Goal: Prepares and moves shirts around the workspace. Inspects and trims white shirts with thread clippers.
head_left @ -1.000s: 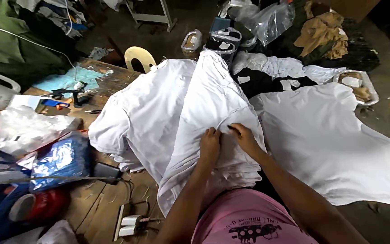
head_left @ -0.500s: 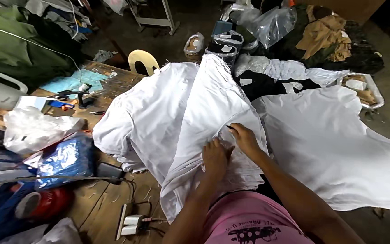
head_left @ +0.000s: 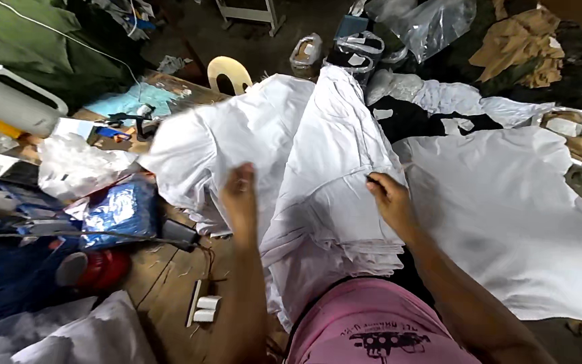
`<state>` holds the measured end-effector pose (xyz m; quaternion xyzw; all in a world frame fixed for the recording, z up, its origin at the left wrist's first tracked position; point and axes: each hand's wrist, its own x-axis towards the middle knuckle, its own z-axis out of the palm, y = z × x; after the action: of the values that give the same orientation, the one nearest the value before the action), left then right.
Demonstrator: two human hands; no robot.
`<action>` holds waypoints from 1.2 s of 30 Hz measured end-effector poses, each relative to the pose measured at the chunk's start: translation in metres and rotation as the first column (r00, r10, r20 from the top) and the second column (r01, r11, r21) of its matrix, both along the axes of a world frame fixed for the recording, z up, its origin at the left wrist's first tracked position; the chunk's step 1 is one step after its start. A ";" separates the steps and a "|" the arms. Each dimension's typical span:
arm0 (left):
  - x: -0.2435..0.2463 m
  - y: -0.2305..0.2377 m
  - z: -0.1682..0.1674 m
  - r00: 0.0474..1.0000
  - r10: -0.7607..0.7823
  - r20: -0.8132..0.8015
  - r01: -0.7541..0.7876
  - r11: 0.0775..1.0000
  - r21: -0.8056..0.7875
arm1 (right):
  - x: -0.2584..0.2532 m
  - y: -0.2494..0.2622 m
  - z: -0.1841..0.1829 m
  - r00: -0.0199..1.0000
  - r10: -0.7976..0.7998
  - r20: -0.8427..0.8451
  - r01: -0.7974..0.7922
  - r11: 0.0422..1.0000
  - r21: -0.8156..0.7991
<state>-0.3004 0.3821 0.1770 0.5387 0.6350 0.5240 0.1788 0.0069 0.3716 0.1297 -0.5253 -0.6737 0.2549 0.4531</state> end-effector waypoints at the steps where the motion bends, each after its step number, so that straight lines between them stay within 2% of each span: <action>1: 0.020 -0.007 -0.012 0.981 -0.114 -0.154 0.088 0.982 -0.169 | -0.011 -0.001 -0.005 0.999 0.053 0.011 -0.052 0.998 -0.045; 2: 0.038 -0.012 -0.025 0.941 -0.223 -0.256 0.138 0.940 -0.312 | -0.021 -0.002 -0.010 0.993 0.109 0.037 -0.106 0.991 -0.083; 3: 0.053 -0.017 -0.040 0.893 -0.283 -0.350 0.143 0.916 -0.374 | -0.030 -0.002 -0.013 0.983 0.170 0.073 -0.160 0.980 -0.121; 5: 0.064 -0.028 -0.067 0.832 -0.215 -0.511 0.105 0.966 -0.236 | -0.044 -0.003 -0.014 0.943 0.287 0.165 -0.256 0.948 -0.187; 7: 0.063 -0.035 -0.069 0.819 -0.104 -0.564 0.059 0.993 -0.097 | -0.054 -0.003 -0.008 0.895 0.363 0.260 -0.309 0.924 -0.224; 11: 0.059 -0.051 -0.059 0.850 -0.112 -0.515 0.025 0.985 -0.173 | -0.072 0.001 -0.004 0.857 0.364 0.366 -0.297 0.927 -0.229; 14: 0.066 -0.045 -0.066 0.856 -0.117 -0.504 0.018 0.980 -0.197 | -0.084 0.007 -0.006 0.905 0.304 0.297 -0.236 0.941 -0.244; 16: 0.070 -0.040 -0.070 0.859 -0.141 -0.493 0.027 0.973 -0.231 | -0.085 0.009 -0.006 0.899 0.330 0.288 -0.255 0.929 -0.268; 19: 0.065 -0.042 -0.069 0.916 -0.148 -0.372 0.092 0.982 -0.164 | -0.079 0.008 -0.003 0.855 0.390 0.342 -0.303 0.911 -0.280; 22: 0.058 -0.053 -0.061 0.952 -0.157 -0.263 0.109 0.976 -0.189 | -0.075 0.003 -0.006 0.838 0.367 0.403 -0.293 0.927 -0.235; 27: 0.068 -0.056 -0.067 0.959 -0.099 -0.266 0.080 0.994 -0.079 | -0.092 0.001 -0.007 0.788 0.373 0.490 -0.345 0.926 -0.150; 30: 0.074 -0.059 -0.066 0.928 -0.109 -0.355 0.080 0.992 -0.095 | -0.096 0.009 -0.004 0.780 0.340 0.526 -0.257 0.940 -0.226; 31: 0.075 -0.061 -0.063 0.901 -0.127 -0.416 0.074 0.987 -0.141 | -0.092 0.012 0.000 0.782 0.338 0.523 -0.217 0.935 -0.280; 33: 0.080 -0.063 -0.050 0.841 -0.280 -0.463 0.104 0.924 -0.369 | -0.079 0.020 0.011 0.821 0.305 0.482 -0.161 0.935 -0.317; 35: 0.094 -0.060 -0.034 0.784 -0.513 -0.348 0.271 0.788 -0.553 | -0.065 0.022 0.020 0.893 0.222 0.391 -0.138 0.963 -0.230; 36: 0.101 -0.055 -0.027 0.756 -0.605 -0.252 0.386 0.722 -0.575 | -0.059 0.022 0.026 0.924 0.178 0.337 -0.124 0.977 -0.174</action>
<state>-0.1996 0.3276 0.1504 0.7286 0.5961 0.1467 0.3039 -0.0526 0.3940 0.1562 -0.5413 -0.7611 0.2412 0.2639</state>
